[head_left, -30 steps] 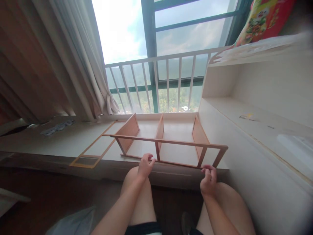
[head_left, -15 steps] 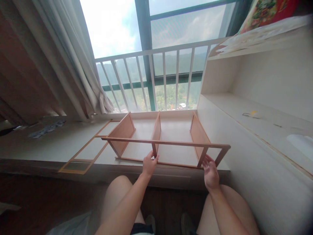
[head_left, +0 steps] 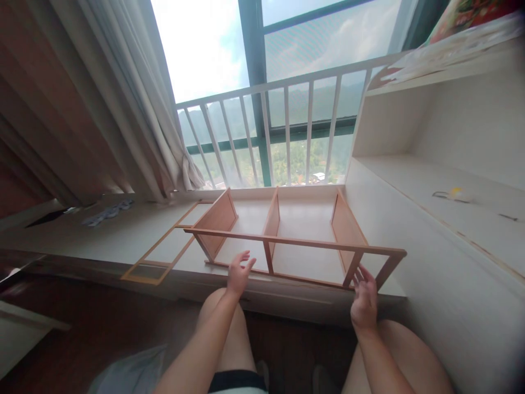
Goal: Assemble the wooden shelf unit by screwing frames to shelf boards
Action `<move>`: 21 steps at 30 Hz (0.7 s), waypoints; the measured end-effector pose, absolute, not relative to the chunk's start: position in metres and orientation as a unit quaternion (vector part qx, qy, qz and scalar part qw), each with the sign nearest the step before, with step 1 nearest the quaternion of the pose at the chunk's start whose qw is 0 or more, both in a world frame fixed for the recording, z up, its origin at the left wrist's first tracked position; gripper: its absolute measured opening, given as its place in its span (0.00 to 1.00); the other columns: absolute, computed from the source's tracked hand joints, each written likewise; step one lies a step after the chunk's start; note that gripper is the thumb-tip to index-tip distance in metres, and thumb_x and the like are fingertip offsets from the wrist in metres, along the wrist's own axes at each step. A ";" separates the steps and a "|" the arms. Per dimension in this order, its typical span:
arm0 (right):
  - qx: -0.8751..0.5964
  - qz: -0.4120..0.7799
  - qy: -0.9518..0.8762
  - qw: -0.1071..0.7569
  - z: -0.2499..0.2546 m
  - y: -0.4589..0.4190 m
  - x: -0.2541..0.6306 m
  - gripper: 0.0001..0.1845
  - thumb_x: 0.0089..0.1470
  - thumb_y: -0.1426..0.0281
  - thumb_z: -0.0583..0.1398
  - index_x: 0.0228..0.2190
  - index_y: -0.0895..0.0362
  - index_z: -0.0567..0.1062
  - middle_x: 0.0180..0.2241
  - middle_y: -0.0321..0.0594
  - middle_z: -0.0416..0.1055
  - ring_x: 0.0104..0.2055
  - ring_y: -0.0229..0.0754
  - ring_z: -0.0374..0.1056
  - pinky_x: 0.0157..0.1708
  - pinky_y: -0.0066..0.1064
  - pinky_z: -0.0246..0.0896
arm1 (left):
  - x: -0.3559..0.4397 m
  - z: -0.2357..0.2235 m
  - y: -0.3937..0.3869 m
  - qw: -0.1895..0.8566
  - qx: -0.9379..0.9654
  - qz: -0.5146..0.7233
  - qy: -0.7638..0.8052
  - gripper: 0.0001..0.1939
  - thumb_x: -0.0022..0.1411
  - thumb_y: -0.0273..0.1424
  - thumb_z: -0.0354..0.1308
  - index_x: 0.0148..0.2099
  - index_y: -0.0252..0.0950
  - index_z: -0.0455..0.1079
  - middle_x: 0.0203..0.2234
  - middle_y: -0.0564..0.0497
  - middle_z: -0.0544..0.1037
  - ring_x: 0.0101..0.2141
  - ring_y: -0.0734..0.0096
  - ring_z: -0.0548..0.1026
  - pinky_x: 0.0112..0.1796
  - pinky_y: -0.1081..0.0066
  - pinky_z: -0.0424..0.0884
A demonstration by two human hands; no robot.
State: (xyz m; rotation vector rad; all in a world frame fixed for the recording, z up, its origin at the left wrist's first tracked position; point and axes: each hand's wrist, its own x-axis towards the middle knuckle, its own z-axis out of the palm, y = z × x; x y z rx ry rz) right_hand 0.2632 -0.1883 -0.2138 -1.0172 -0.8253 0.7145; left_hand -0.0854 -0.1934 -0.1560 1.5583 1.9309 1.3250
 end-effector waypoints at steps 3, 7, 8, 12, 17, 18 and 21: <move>-0.450 0.314 -0.376 0.747 -0.209 -0.192 0.264 0.25 0.58 0.61 0.49 0.55 0.55 0.65 0.58 0.45 0.61 0.61 0.47 0.56 0.60 0.46 0.49 | -0.154 -0.163 -0.197 0.007 0.364 0.563 0.742 0.24 0.52 0.46 0.60 0.46 0.35 0.65 0.37 0.48 0.72 0.38 0.66 0.73 0.43 0.63 0.71; -0.449 0.318 -0.377 0.745 -0.219 -0.191 0.270 0.23 0.58 0.61 0.51 0.52 0.56 0.67 0.56 0.46 0.64 0.60 0.48 0.58 0.60 0.46 0.48 | -0.226 -0.159 -0.191 0.038 0.333 0.580 0.743 0.33 0.44 0.40 0.66 0.51 0.36 0.60 0.49 0.43 0.69 0.47 0.63 0.71 0.49 0.61 0.68; -0.456 0.322 -0.377 0.739 -0.223 -0.190 0.272 0.23 0.58 0.60 0.51 0.52 0.56 0.68 0.55 0.46 0.65 0.59 0.48 0.59 0.60 0.47 0.48 | -0.237 -0.156 -0.189 0.082 0.358 0.573 0.733 0.32 0.45 0.38 0.65 0.52 0.35 0.61 0.50 0.42 0.70 0.49 0.62 0.70 0.49 0.61 0.68; -0.469 0.347 -0.382 0.717 -0.237 -0.186 0.277 0.26 0.57 0.57 0.52 0.52 0.57 0.68 0.54 0.47 0.66 0.58 0.50 0.60 0.60 0.48 0.49 | -0.251 -0.149 -0.181 0.231 0.432 0.516 0.702 0.21 0.50 0.38 0.60 0.47 0.34 0.68 0.43 0.43 0.77 0.46 0.59 0.74 0.42 0.63 0.72; -0.457 0.379 -0.366 0.717 -0.240 -0.183 0.282 0.26 0.55 0.56 0.55 0.52 0.55 0.68 0.53 0.45 0.67 0.58 0.49 0.61 0.60 0.47 0.49 | -0.249 -0.156 -0.178 0.175 0.440 0.493 0.730 0.17 0.52 0.37 0.57 0.43 0.35 0.71 0.38 0.44 0.80 0.43 0.59 0.76 0.43 0.64 0.72; -0.461 0.378 -0.362 0.717 -0.241 -0.183 0.283 0.26 0.55 0.56 0.55 0.51 0.55 0.68 0.53 0.45 0.67 0.57 0.49 0.61 0.60 0.47 0.49 | -0.249 -0.157 -0.178 0.166 0.442 0.487 0.735 0.16 0.52 0.37 0.57 0.43 0.36 0.71 0.38 0.44 0.80 0.42 0.59 0.77 0.43 0.64 0.71; -0.475 0.369 -0.363 0.711 -0.240 -0.181 0.283 0.25 0.55 0.56 0.54 0.51 0.55 0.69 0.53 0.44 0.67 0.57 0.49 0.61 0.60 0.46 0.50 | -0.250 -0.158 -0.178 0.165 0.449 0.479 0.736 0.15 0.54 0.35 0.56 0.43 0.36 0.71 0.39 0.44 0.80 0.42 0.61 0.77 0.44 0.65 0.71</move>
